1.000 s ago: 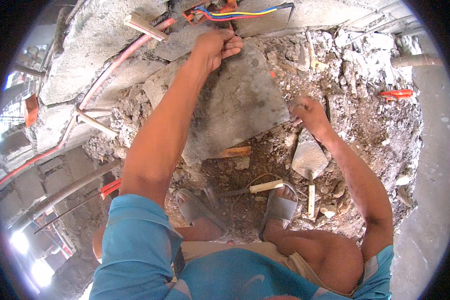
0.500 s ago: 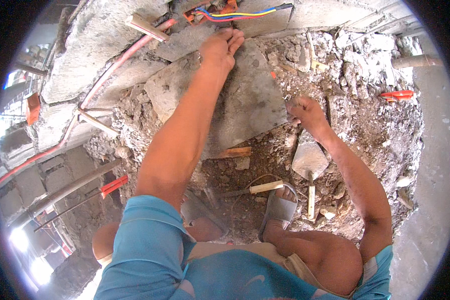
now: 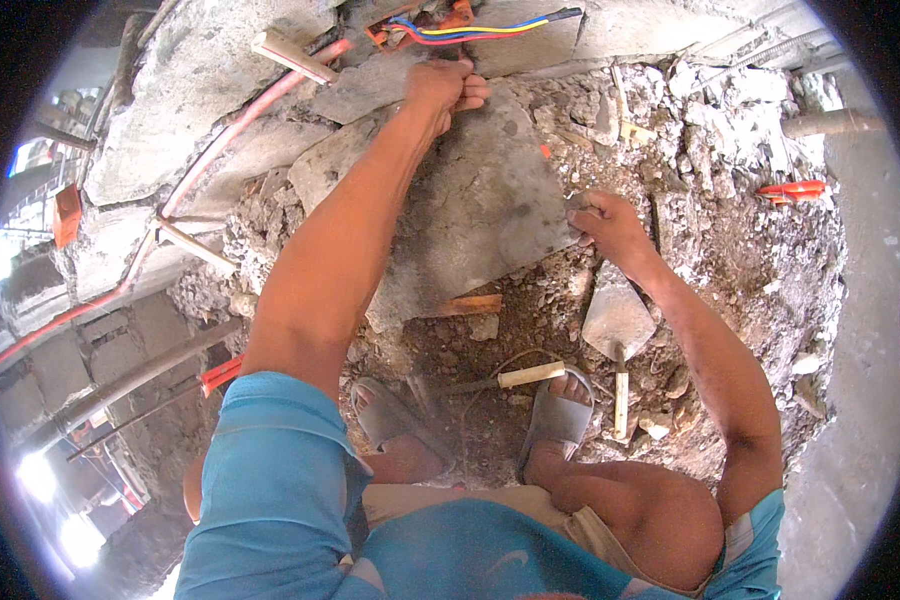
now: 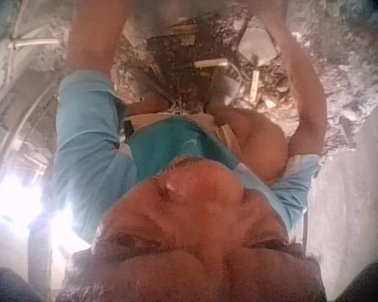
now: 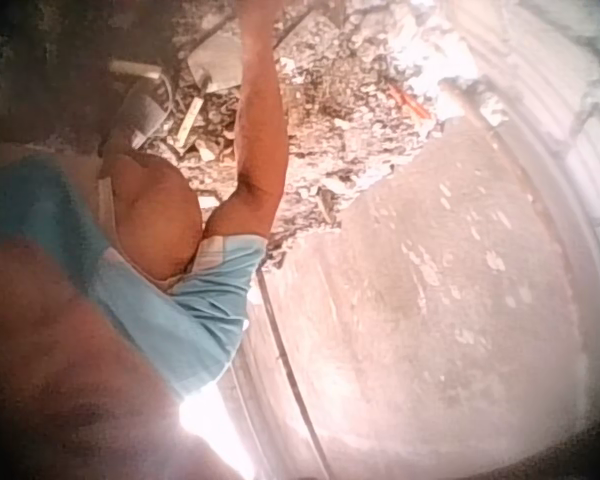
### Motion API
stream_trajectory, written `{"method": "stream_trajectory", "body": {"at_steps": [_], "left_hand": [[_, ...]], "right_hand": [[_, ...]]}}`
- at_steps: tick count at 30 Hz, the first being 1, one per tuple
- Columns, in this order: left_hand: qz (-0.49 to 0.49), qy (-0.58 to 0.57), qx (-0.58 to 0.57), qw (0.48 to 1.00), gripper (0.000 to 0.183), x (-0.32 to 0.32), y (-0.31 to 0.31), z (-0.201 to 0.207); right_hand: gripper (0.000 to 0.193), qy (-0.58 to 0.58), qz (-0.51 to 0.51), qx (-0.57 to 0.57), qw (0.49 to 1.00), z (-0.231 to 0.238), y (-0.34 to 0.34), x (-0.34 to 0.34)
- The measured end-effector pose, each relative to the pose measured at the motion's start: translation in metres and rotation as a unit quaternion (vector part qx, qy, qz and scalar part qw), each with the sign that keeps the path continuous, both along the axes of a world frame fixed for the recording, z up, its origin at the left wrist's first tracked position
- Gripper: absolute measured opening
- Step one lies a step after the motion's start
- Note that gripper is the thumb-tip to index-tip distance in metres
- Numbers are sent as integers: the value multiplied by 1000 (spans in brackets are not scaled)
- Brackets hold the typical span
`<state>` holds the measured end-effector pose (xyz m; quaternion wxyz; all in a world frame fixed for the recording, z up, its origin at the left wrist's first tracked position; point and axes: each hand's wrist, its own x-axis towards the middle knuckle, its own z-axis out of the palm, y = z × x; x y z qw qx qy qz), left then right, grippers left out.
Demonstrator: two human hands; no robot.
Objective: The person squats on a construction site floor and works on a wall cavity. They use their hands to arrange and secure multi-colored electrical wires into a junction box mounted in the wall. The person also uses a small wooden block to adjust the wiring.
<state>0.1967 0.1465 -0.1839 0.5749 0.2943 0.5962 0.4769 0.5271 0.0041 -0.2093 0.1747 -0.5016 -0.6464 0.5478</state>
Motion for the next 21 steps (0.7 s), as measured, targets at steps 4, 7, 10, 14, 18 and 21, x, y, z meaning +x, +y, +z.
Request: {"method": "stream_trajectory", "body": {"at_steps": [4, 7, 10, 14, 18, 21], "left_hand": [[41, 49, 7, 998, 21, 14, -7, 12], [89, -2, 22, 996, 18, 21, -4, 19], [95, -31, 3, 995, 14, 24, -3, 21], [40, -26, -3, 999, 11, -2, 8, 16], [22, -35, -31, 999, 9, -4, 15, 13], [29, -41, -40, 998, 9, -4, 15, 11]], "right_hand": [[22, 5, -9, 7, 1000, -3, 2, 6], [21, 15, -36, -51, 998, 0, 2, 6], [20, 36, -49, -81, 995, 3, 2, 3], [20, 67, -51, -16, 996, 4, -2, 0], [22, 72, -81, -73, 991, 2, -3, 22], [21, 44, -90, -102, 990, 4, -4, 37]]}}
